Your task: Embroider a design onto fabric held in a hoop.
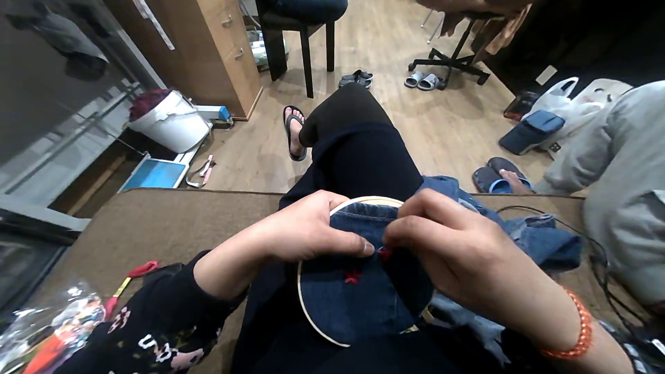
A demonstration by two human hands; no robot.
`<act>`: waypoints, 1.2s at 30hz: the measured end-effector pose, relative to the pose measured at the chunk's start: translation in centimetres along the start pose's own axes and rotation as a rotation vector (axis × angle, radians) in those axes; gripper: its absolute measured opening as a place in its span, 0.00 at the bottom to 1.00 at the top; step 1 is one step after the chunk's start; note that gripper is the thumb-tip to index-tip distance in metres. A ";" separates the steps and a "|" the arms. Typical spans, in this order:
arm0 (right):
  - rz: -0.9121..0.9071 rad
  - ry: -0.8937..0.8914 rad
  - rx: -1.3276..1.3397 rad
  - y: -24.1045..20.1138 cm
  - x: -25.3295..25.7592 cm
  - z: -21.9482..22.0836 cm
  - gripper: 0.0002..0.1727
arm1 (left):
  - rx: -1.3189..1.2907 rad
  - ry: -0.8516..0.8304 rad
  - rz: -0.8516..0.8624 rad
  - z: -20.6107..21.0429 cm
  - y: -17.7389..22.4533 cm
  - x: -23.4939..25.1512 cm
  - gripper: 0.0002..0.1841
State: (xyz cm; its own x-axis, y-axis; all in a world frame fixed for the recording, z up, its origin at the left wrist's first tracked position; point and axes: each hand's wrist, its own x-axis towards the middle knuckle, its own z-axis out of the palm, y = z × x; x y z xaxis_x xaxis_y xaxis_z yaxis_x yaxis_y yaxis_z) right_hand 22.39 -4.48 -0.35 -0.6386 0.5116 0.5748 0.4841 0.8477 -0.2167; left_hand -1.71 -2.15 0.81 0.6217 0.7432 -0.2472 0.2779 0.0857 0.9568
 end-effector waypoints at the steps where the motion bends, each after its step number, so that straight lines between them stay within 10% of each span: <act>1: -0.006 0.002 -0.015 0.0 -0.1 0.1 0.11 | -0.005 -0.002 -0.001 0.0 0.0 0.0 0.05; 27: -0.097 0.062 -0.012 -1.3 0.6 0.4 0.06 | 0.016 0.009 0.049 0.1 -0.2 0.0 0.07; 33: 0.201 0.222 0.550 3.3 1.1 -1.9 0.10 | 0.098 -0.002 0.095 -0.1 -0.1 -0.5 0.08; 36: 0.432 0.009 0.733 5.1 0.9 0.1 0.06 | 0.153 -0.031 0.211 -0.4 -0.5 -0.4 0.08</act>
State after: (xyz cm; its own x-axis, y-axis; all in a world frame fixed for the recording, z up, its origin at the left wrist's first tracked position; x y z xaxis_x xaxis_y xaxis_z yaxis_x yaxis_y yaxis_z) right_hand 24.22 0.31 -1.06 -0.4803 0.8129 0.3295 0.1729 0.4561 -0.8730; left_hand -2.37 -2.23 0.52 0.6991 0.7132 -0.0511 0.2455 -0.1723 0.9540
